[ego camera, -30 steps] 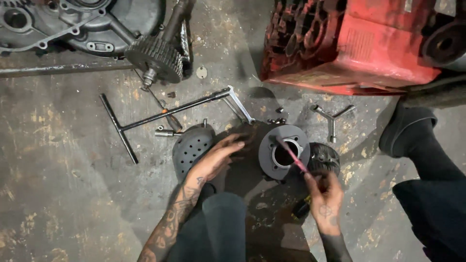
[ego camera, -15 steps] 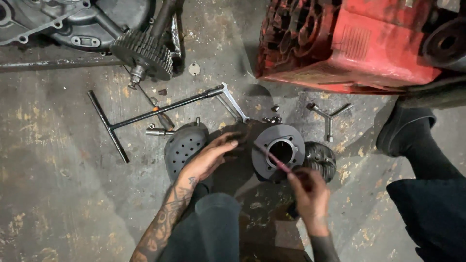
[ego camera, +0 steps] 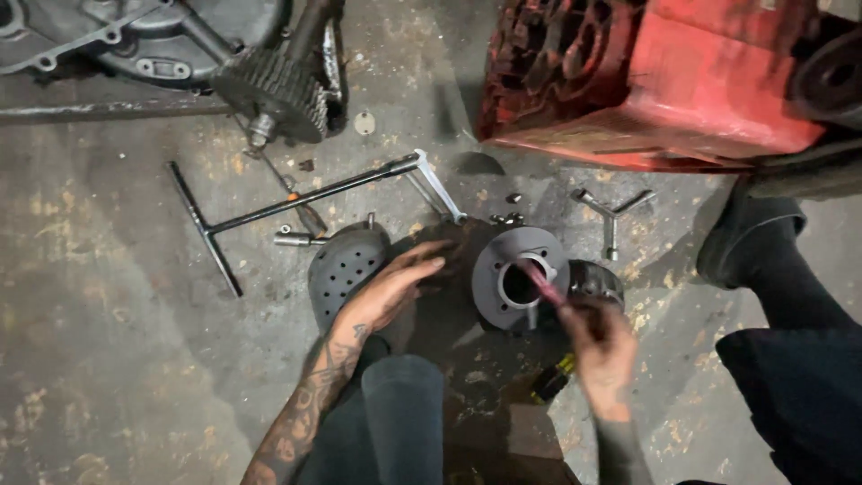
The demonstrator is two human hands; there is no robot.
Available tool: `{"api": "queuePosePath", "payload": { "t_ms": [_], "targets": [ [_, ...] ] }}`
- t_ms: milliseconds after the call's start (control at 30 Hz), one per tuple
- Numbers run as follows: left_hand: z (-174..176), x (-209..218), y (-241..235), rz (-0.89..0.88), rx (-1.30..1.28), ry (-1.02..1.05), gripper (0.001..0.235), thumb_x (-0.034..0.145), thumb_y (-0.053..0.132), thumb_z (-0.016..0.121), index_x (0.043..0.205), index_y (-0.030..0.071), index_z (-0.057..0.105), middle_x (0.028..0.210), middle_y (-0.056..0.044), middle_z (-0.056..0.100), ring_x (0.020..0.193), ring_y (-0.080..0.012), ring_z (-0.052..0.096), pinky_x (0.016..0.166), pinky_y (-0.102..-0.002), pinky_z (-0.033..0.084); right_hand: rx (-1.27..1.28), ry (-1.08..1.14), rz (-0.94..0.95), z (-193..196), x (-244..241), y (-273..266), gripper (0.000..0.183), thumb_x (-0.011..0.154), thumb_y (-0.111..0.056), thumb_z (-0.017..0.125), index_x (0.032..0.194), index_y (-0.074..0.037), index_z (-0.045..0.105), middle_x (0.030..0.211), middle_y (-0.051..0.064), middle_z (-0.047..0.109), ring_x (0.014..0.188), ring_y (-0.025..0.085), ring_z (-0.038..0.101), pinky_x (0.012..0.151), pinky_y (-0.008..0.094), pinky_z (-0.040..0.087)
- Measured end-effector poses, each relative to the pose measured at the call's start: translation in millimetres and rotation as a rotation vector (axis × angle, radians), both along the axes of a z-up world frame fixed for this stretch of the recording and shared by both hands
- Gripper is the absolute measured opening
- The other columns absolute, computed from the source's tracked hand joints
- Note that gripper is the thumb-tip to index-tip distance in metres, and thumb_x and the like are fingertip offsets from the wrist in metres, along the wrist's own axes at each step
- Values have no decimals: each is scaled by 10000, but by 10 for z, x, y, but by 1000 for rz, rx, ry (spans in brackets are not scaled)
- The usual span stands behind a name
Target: The person sits on the floor and uses a small brush to clean the inside of a cylindrical engine part. They rotate the part to access different areas and continue scrubbing the interior surface.
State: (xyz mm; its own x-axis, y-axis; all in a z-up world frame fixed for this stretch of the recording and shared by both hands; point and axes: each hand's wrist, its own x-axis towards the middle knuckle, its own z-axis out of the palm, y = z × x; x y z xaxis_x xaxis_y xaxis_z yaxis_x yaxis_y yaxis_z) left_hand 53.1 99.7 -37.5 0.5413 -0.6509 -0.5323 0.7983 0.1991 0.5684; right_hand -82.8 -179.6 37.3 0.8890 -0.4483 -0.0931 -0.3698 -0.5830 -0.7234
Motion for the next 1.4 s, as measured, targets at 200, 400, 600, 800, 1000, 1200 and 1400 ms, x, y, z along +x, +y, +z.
{"api": "queuePosePath", "payload": {
  "t_ms": [200, 400, 600, 800, 1000, 1200, 1400],
  "targets": [
    [-85, -22, -9, 8, 13, 20, 748, 865, 383, 633, 1503, 25, 479, 1550, -241, 478, 1438, -336, 454, 1110, -456, 346, 27, 64, -2, -51, -20, -139, 230, 901, -43, 735, 1123, -20, 676, 794, 58, 684, 551, 121, 530, 455, 228, 396],
    [-159, -28, -28, -9, 3, -97, 653, 871, 395, 653, 1404, 22, 593, 1547, -242, 501, 1523, -361, 323, 1199, -457, 209, 132, 14, 209, -278, -113, -423, 257, 882, -38, 741, 1132, -35, 684, 896, 108, 773, 592, 149, 692, 418, 214, 510],
    [-54, -4, 2, -76, 50, -95, 623, 880, 450, 599, 1370, 69, 642, 1470, -151, 605, 1432, -277, 487, 1121, -476, 306, 107, 157, -19, 7, -9, -262, 190, 893, -46, 737, 1078, -21, 702, 912, 107, 750, 675, 177, 652, 593, 272, 525],
    [-46, 1, 12, -60, 97, -87, 608, 907, 381, 592, 1397, 23, 615, 1272, -162, 689, 632, -48, 547, 503, -160, 307, -10, 182, 145, 46, 41, -167, 196, 838, -121, 788, 1005, -24, 753, 715, 72, 711, 474, 142, 518, 422, 266, 390],
    [-80, -6, -6, -50, 35, -158, 601, 900, 405, 604, 1365, 24, 628, 1489, -208, 571, 1455, -315, 451, 1161, -408, 313, 177, 115, -7, 8, -10, -277, 253, 928, -22, 688, 1180, -9, 694, 935, 111, 723, 683, 160, 608, 567, 243, 474],
    [127, 48, 78, -100, 87, -42, 606, 932, 396, 582, 1399, 12, 629, 1049, -83, 761, 267, -15, 295, 237, -200, 174, 149, 168, -8, 114, 35, -67, 217, 867, -23, 751, 1083, -7, 743, 905, 102, 723, 683, 163, 618, 615, 252, 481],
    [67, 40, 73, -86, 46, -80, 660, 939, 399, 569, 1461, -4, 541, 1117, -161, 762, 263, -13, 343, 215, -174, 234, 133, 159, 27, 58, 20, -105, 185, 910, -59, 706, 1087, -15, 738, 908, 132, 781, 632, 173, 670, 500, 253, 484]
  ]
}}
